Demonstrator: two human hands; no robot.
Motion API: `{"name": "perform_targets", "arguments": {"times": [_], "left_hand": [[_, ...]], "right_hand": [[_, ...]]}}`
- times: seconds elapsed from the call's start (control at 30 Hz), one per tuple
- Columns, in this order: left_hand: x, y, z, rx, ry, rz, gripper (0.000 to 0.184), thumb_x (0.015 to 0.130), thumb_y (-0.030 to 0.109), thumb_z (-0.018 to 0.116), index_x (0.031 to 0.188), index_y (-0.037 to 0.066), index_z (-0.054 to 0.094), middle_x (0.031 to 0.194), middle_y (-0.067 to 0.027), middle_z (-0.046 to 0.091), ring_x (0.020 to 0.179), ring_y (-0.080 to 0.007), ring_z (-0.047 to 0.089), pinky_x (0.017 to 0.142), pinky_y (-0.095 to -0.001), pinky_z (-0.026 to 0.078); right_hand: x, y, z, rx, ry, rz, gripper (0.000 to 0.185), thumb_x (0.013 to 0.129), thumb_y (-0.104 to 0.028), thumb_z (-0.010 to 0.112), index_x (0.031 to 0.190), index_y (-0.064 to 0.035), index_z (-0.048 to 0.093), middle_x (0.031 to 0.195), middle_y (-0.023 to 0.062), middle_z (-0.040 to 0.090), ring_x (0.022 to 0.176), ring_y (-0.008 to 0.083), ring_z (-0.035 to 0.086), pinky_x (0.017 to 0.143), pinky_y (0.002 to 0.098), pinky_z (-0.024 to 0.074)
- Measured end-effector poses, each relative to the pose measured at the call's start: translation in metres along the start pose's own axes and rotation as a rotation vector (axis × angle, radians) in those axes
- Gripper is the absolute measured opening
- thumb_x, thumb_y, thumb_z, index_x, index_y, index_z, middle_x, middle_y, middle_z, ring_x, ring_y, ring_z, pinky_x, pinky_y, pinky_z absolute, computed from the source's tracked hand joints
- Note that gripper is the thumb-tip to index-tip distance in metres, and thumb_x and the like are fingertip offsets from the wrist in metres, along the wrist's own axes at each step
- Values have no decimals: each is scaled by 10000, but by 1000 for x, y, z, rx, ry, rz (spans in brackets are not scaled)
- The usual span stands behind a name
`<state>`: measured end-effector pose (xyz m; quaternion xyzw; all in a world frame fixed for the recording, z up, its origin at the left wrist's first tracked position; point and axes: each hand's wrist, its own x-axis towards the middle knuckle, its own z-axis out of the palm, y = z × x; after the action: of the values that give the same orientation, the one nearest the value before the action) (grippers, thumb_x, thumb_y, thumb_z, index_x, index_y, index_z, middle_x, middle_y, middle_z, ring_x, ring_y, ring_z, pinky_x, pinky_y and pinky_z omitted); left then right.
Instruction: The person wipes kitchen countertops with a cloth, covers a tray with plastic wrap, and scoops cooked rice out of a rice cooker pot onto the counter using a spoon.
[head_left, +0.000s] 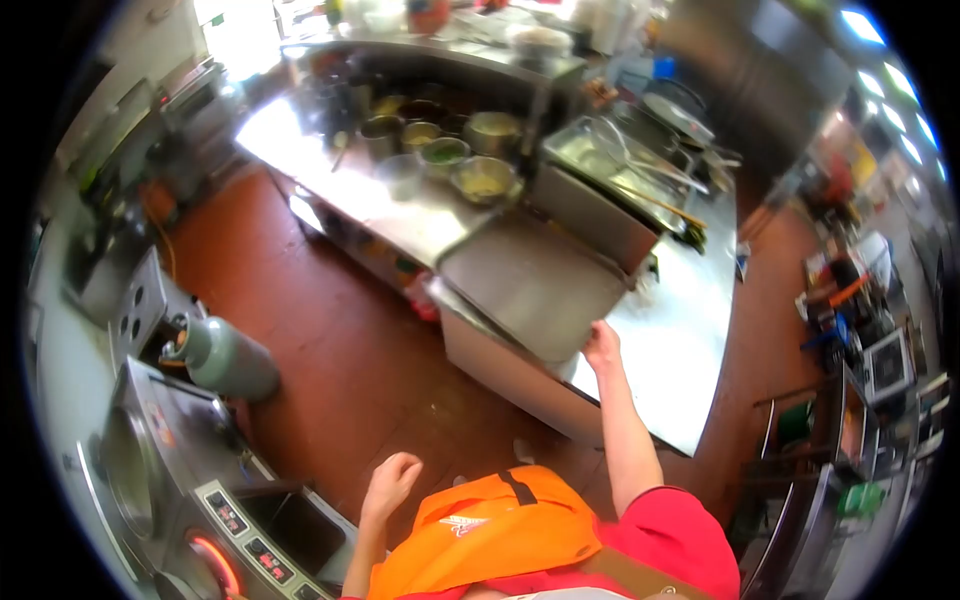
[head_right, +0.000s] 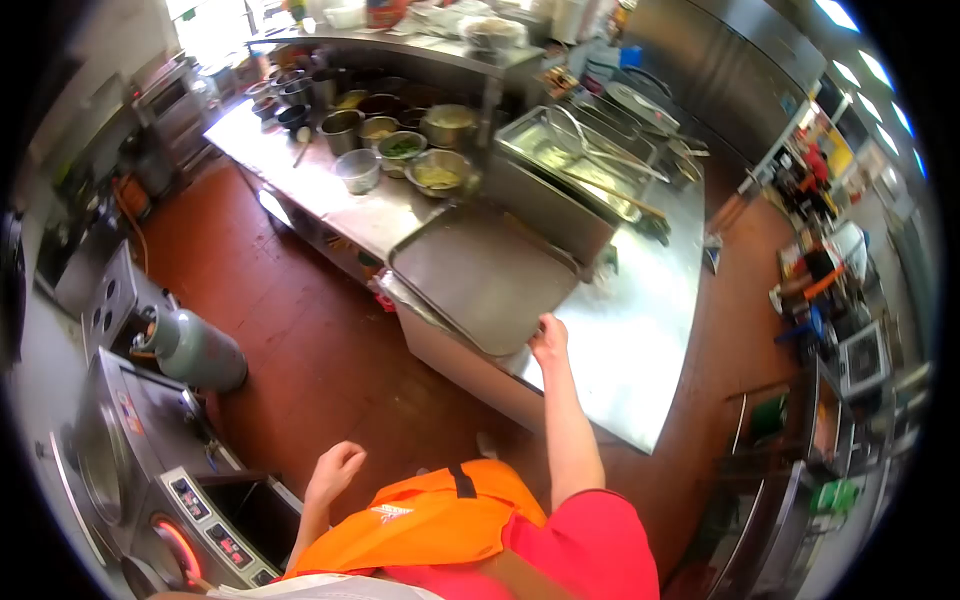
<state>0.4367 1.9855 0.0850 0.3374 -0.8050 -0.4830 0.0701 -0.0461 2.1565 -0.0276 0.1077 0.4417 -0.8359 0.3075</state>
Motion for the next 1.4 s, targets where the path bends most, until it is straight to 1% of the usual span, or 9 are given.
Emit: {"name": "perform_targets", "arguments": {"times": [0.13, 0.33, 0.43, 0.47, 0.53, 0.7, 0.8, 1.1, 1.4], "left_hand": [[54, 71, 48, 47, -220, 162, 150, 870, 167, 602, 928, 33, 635, 907, -144, 625, 854, -310, 619, 748, -366, 494], [110, 127, 105, 199, -388, 243, 156, 866, 187, 599, 922, 45, 629, 921, -151, 619, 869, -331, 604, 762, -401, 489], [145, 127, 131, 281, -409, 313, 186, 855, 207, 607, 951, 48, 625, 943, -173, 610, 907, -349, 593, 781, -428, 485], [159, 131, 144, 357, -381, 313, 162, 849, 161, 624, 964, 47, 633, 928, -171, 626, 892, -343, 614, 773, -400, 497], [196, 128, 176, 124, -297, 430, 185, 871, 154, 594, 1014, 44, 632, 935, -185, 638, 922, -373, 597, 812, -400, 493], [270, 189, 238, 497, -264, 339, 577, 774, 356, 701, 1210, 41, 491, 1174, -191, 526, 1088, -357, 537, 860, -419, 493], [303, 211, 274, 673, -312, 288, 589, 763, 348, 702, 1187, 7, 474, 1228, -224, 479, 1165, -363, 488, 883, -441, 478], [348, 191, 299, 763, -396, 110, 271, 785, 150, 535, 1017, 14, 573, 983, -202, 639, 924, -362, 631, 791, -446, 514], [328, 236, 226, 428, -344, 196, 168, 791, 200, 553, 857, 50, 588, 783, -169, 630, 745, -327, 607, 689, -404, 471]], "right_hand": [[-6, 13, 19, -151, 30, -142, 678, 782, -158, 748, 1326, -121, 344, 1215, 110, 517, 1008, 291, 565, 735, 506, 533], [-48, -32, -19, -32, -26, -112, 515, 822, -109, 653, 1288, -56, 439, 1145, 105, 572, 1016, 252, 574, 821, 417, 511], [-97, -78, -77, -183, 207, -1, 425, 830, -240, 654, 1181, -13, 579, 1045, 98, 639, 997, 212, 587, 878, 352, 477], [-117, -95, -97, -192, 129, -88, 462, 833, -295, 656, 1194, -17, 577, 1068, 104, 632, 1004, 223, 584, 878, 354, 479], [-156, -133, -145, -199, 348, -23, 420, 877, -320, 606, 1157, -10, 571, 1033, 120, 629, 905, 237, 621, 800, 355, 518], [-245, -201, -265, -124, 575, -222, 474, 885, -267, 621, 1275, -37, 480, 1173, 126, 565, 1016, 260, 581, 851, 388, 504], [-284, -227, -298, -154, 604, -309, 509, 902, -264, 602, 1323, -30, 441, 1225, 132, 532, 1066, 254, 554, 885, 378, 479], [-288, -230, -308, -277, 598, -287, 466, 913, -235, 582, 1307, -15, 465, 1188, 96, 560, 1055, 215, 556, 913, 329, 437], [-212, -220, -290, -347, 321, -221, 427, 932, -169, 563, 1311, 5, 473, 1219, 89, 558, 1084, 197, 532, 950, 314, 406]]}}
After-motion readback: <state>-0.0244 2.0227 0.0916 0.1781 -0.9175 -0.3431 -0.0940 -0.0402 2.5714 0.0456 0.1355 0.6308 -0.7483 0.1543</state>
